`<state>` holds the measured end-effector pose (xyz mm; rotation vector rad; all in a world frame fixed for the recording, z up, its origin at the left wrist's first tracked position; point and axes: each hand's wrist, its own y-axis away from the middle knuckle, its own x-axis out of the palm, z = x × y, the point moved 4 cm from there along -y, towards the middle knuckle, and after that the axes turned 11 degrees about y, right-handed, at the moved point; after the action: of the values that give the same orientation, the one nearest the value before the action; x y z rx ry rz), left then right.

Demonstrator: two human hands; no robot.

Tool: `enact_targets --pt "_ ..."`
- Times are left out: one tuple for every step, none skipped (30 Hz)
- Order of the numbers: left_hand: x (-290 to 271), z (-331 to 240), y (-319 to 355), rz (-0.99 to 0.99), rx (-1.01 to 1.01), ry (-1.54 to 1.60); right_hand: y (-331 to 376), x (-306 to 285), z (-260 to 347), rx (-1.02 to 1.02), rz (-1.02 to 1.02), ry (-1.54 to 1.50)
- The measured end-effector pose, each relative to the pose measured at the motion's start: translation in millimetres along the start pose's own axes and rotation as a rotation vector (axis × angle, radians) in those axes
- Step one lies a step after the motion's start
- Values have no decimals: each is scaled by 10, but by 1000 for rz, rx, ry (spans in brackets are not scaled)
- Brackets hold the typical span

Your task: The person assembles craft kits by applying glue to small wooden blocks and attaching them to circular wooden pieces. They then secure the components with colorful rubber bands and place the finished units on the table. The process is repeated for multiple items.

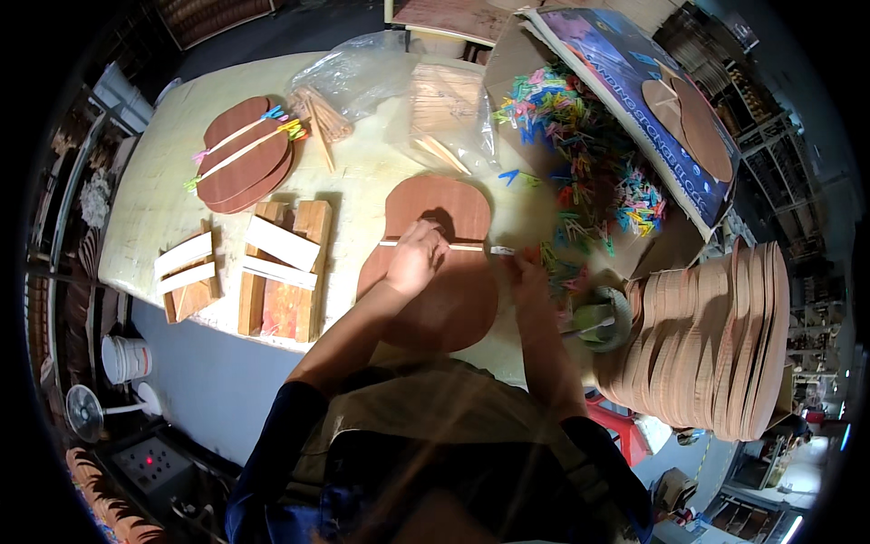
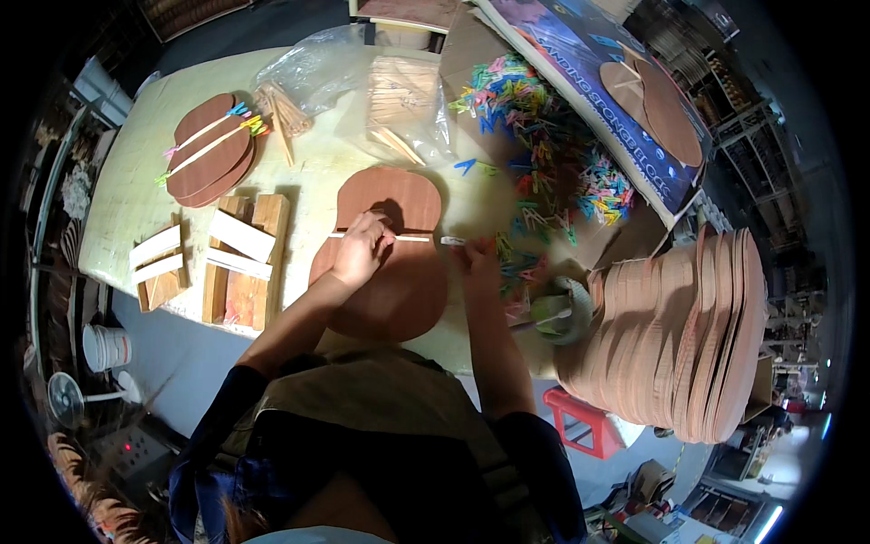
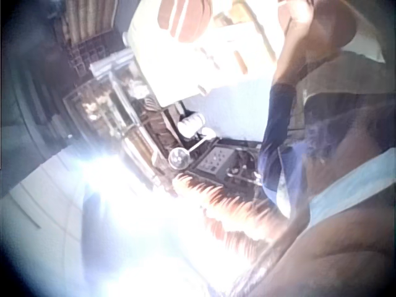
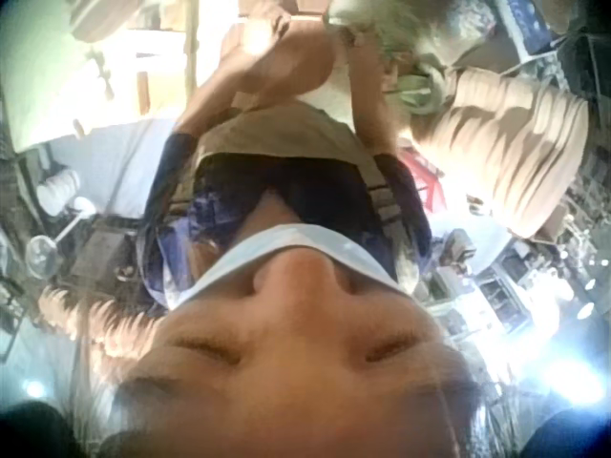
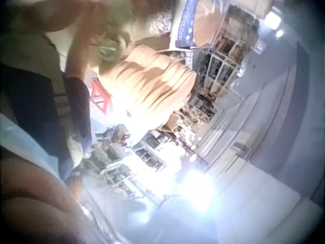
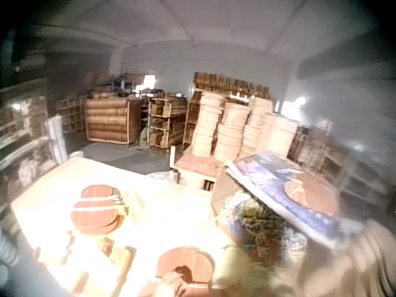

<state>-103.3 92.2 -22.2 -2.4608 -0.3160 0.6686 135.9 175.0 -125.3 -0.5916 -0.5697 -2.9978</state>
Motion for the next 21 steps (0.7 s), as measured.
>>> enact_targets --pt "74 59 -2 21 4 1 -41 -46 -78 -3 9 -33" --pt "134 109 -4 40 9 2 -81 -94 -148 -5 19 -66" --pt "151 122 8 33 19 -6 -38 -52 -157 7 -11 -56" --pt "163 157 26 38 12 7 64 51 -108 17 -41 -46" --pt "166 204 50 42 5 20 117 106 -89 29 -70 -36" --pt "172 207 48 48 -2 36 113 99 -132 79 -54 -54" --pt "161 180 33 40 13 46 94 82 -195 129 -36 -72" --pt "166 195 23 48 10 68 76 73 -259 180 -17 -89" --pt "171 219 20 51 6 91 60 65 -288 146 12 -36" --pt "175 236 16 54 1 113 51 59 -322 112 43 18" --pt "179 243 21 58 -11 113 46 45 -348 79 74 71" --pt "177 252 30 56 -27 113 83 58 -298 86 52 164" --pt "169 258 32 56 -41 111 168 106 -181 93 30 254" --pt "162 261 24 48 -41 110 221 137 -86 99 7 344" --pt "172 255 18 41 -38 114 242 82 86 -90 -94 715" --pt "166 254 33 27 -43 110 252 29 267 -284 -183 1085" --pt "156 267 50 15 -49 100 231 5 330 -413 -219 1344" --pt "168 269 37 14 -49 100 236 -39 415 -542 -311 1598" --pt "177 268 33 11 -49 99 173 -98 397 -594 -349 1746" --pt "176 272 47 23 -58 105 135 -129 392 -646 -387 1895" --pt "157 287 52 26 -63 106 81 -121 424 -571 -310 1824"
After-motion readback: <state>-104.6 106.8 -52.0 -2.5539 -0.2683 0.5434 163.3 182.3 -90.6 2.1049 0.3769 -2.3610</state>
